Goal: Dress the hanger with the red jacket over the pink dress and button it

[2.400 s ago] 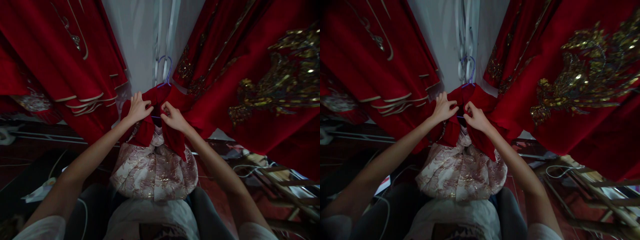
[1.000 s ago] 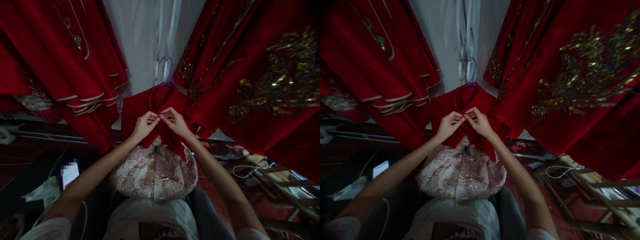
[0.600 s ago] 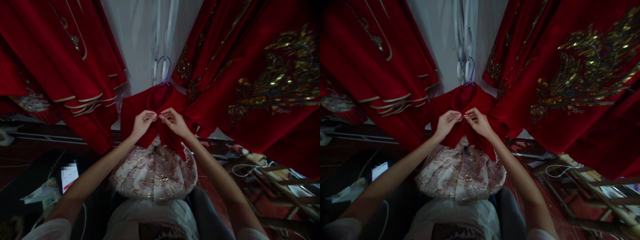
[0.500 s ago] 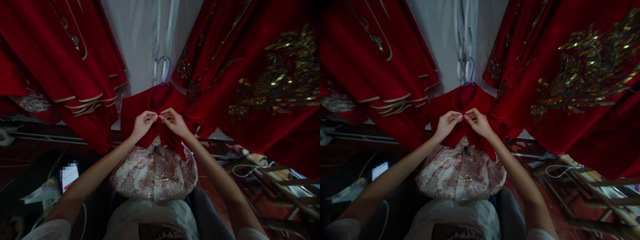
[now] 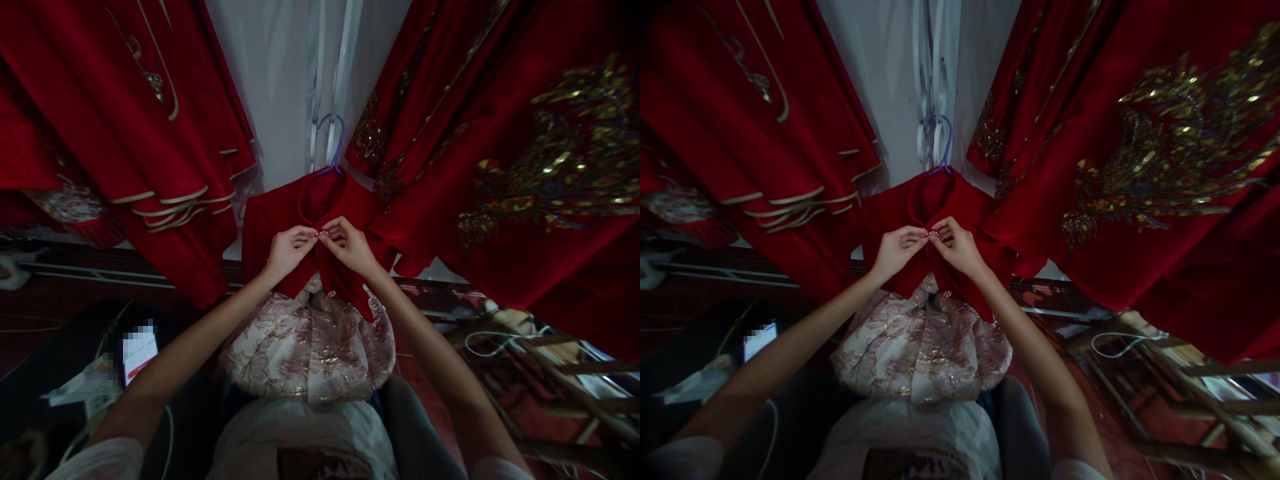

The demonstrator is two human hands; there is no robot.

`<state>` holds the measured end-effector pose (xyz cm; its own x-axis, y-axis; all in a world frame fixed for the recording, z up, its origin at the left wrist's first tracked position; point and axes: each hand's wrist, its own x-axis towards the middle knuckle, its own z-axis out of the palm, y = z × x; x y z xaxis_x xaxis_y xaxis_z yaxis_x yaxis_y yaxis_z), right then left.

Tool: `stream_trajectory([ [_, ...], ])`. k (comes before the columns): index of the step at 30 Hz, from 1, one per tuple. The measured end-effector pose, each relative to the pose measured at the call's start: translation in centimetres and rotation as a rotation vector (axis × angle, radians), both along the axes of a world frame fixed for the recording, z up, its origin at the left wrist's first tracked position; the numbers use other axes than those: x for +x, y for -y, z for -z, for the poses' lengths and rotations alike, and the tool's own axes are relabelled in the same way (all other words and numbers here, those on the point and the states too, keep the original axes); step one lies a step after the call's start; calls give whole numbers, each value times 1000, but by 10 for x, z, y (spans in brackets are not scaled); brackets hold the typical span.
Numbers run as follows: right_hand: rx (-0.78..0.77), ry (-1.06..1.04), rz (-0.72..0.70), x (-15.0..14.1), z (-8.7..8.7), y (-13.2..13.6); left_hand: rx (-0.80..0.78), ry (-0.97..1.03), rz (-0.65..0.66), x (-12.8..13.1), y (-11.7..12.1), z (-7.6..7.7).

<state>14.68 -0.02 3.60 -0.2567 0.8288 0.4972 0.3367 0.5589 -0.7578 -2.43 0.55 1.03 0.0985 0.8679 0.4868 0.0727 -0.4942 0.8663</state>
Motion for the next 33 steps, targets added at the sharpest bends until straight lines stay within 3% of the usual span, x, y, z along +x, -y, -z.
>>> stream_trajectory([
  [18,-14,-49,0,-2,3,1,24,-20,-51,0,1,1],
  [33,-39,-63,38,-8,-3,3,116,-129,-37,-5,4,-8],
])
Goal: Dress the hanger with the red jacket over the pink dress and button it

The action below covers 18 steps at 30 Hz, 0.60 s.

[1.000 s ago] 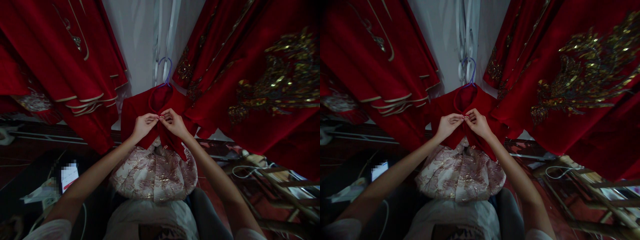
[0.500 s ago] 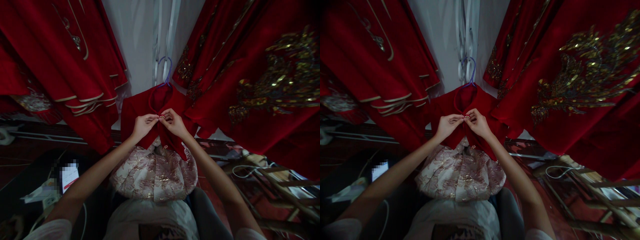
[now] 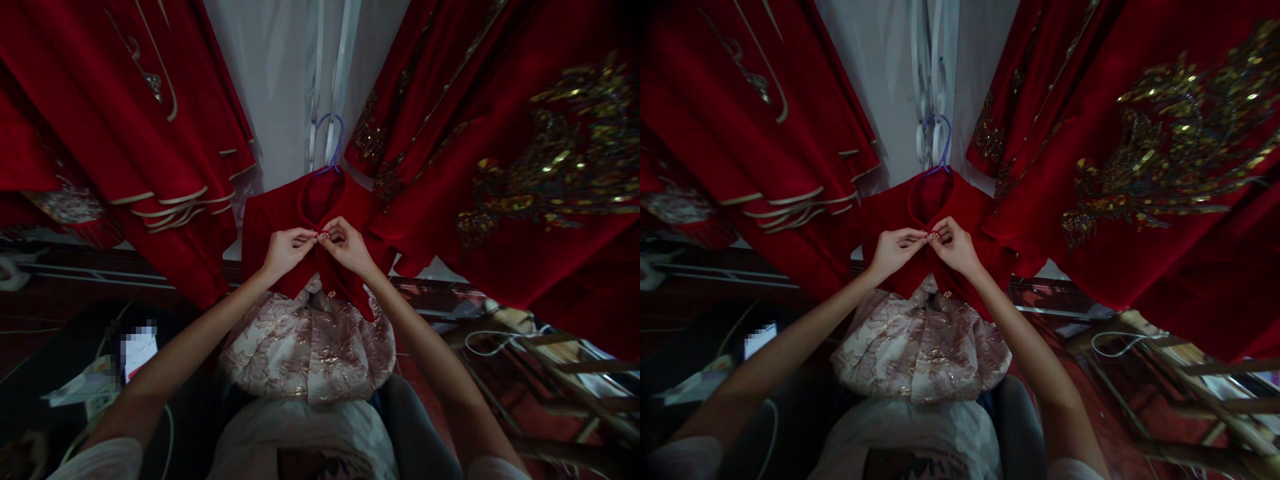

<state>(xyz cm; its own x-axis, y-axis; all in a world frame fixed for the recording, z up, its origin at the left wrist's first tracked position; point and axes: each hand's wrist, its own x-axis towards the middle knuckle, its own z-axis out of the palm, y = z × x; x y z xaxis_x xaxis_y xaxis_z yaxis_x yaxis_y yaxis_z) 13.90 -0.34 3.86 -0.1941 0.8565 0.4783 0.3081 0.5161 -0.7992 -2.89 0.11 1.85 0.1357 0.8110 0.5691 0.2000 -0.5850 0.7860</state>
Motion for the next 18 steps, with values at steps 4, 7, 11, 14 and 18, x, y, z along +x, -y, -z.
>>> stream_trajectory([
  [4,-1,12,0,-1,0,1,38,-32,-17,-3,-2,-1],
  [7,15,37,10,-2,1,0,85,-85,-28,-5,-2,-2],
  [11,50,81,31,-3,2,-3,86,-130,-5,-5,0,-4],
  [14,83,102,26,-4,5,-6,29,-83,35,-2,3,-3],
  [18,130,160,21,-2,11,-1,4,-60,58,2,3,2],
])
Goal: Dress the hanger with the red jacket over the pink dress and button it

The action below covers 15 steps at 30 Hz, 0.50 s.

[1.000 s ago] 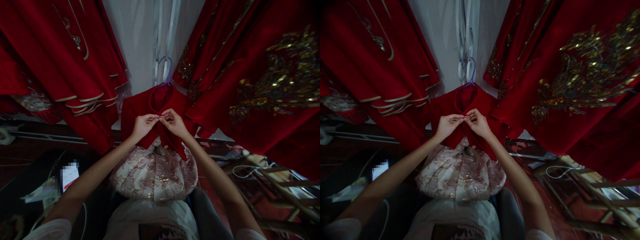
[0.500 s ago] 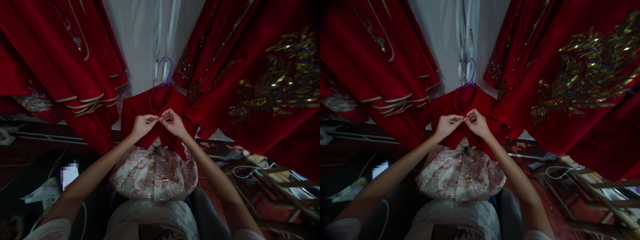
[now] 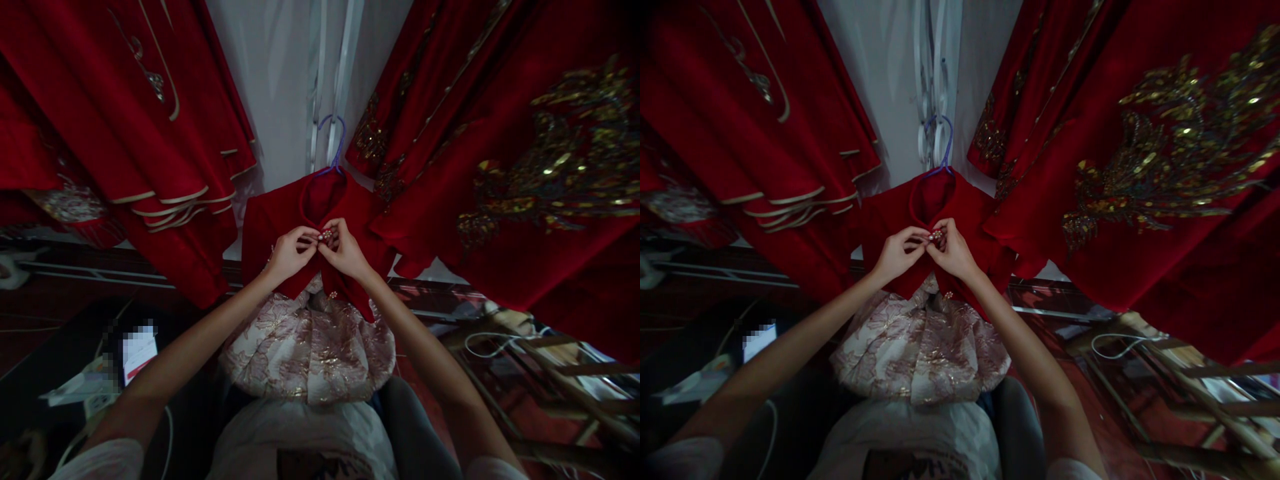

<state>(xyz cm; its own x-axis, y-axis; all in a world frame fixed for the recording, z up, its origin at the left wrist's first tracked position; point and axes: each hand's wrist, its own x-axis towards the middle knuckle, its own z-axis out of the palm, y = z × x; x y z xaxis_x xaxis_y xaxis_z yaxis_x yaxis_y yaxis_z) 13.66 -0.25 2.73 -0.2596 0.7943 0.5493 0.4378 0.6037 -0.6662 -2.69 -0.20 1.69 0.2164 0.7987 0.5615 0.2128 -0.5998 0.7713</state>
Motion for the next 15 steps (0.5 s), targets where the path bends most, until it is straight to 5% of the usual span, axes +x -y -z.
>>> stream_trajectory([
  [6,156,183,150,-3,9,13,48,-17,7,1,-4,6],
  [15,-64,-37,41,2,7,21,279,-308,-244,10,2,23],
])
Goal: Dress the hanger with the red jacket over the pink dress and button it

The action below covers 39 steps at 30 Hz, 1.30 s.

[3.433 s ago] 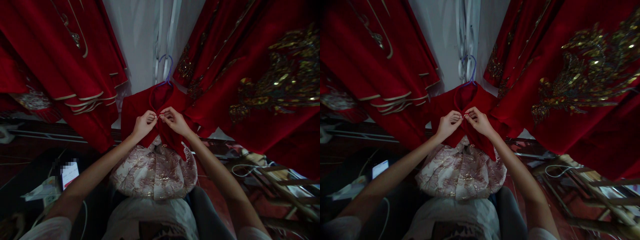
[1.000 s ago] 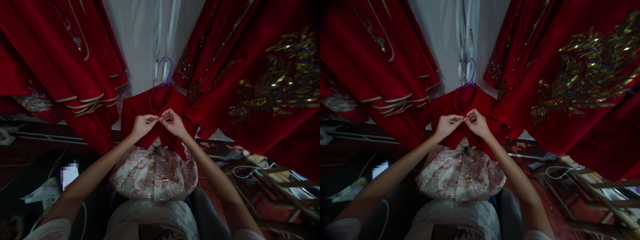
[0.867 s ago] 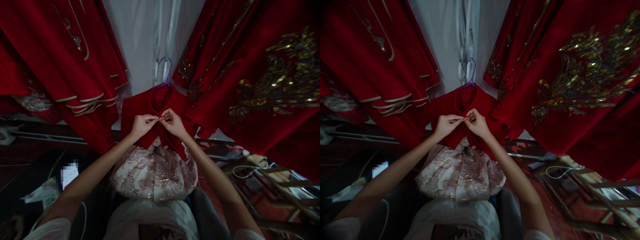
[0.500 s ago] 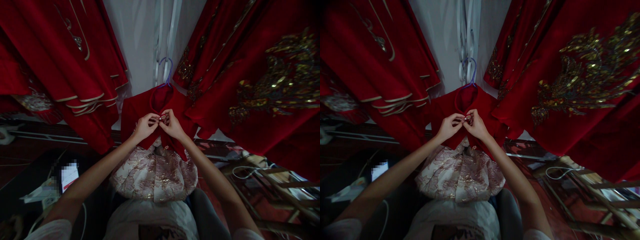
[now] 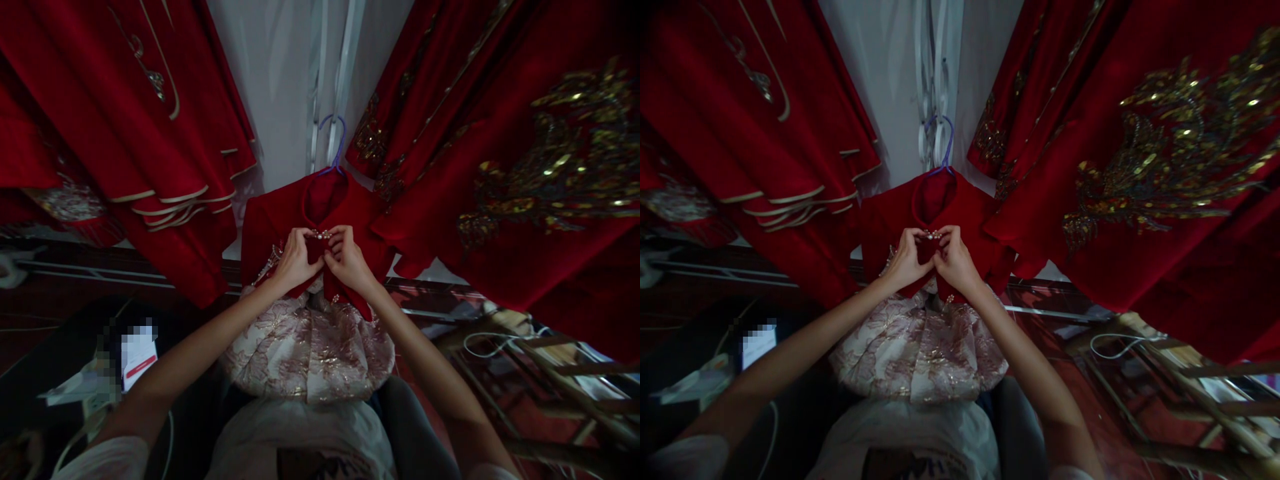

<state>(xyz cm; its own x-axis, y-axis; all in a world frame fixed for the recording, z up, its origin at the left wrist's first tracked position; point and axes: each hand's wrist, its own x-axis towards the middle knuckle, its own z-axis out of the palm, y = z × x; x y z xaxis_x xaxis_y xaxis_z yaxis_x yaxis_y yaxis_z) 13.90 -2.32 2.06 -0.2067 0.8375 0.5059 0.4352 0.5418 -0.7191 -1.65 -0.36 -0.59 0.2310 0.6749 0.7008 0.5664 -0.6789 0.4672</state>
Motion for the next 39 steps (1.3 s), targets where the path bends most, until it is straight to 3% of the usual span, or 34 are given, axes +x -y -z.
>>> stream_trajectory([
  [5,-67,-151,3,8,3,-3,-24,39,94,4,0,5],
  [10,-194,-254,-56,16,10,-5,-197,112,165,-2,-1,15],
  [14,-140,-69,-5,18,21,-2,-299,-38,242,-6,2,20],
  [18,-55,189,115,18,33,-4,-302,-124,298,-3,10,21],
  [22,-108,201,93,23,30,0,-239,-83,224,-2,7,23],
  [28,-106,33,140,42,7,16,-232,8,90,-2,-3,30],
  [30,-89,-49,166,44,3,18,-289,97,132,4,0,27],
  [35,-141,-150,51,35,4,22,-614,381,483,24,17,8],
  [39,-91,-149,78,28,3,27,-595,508,457,29,23,0],
])
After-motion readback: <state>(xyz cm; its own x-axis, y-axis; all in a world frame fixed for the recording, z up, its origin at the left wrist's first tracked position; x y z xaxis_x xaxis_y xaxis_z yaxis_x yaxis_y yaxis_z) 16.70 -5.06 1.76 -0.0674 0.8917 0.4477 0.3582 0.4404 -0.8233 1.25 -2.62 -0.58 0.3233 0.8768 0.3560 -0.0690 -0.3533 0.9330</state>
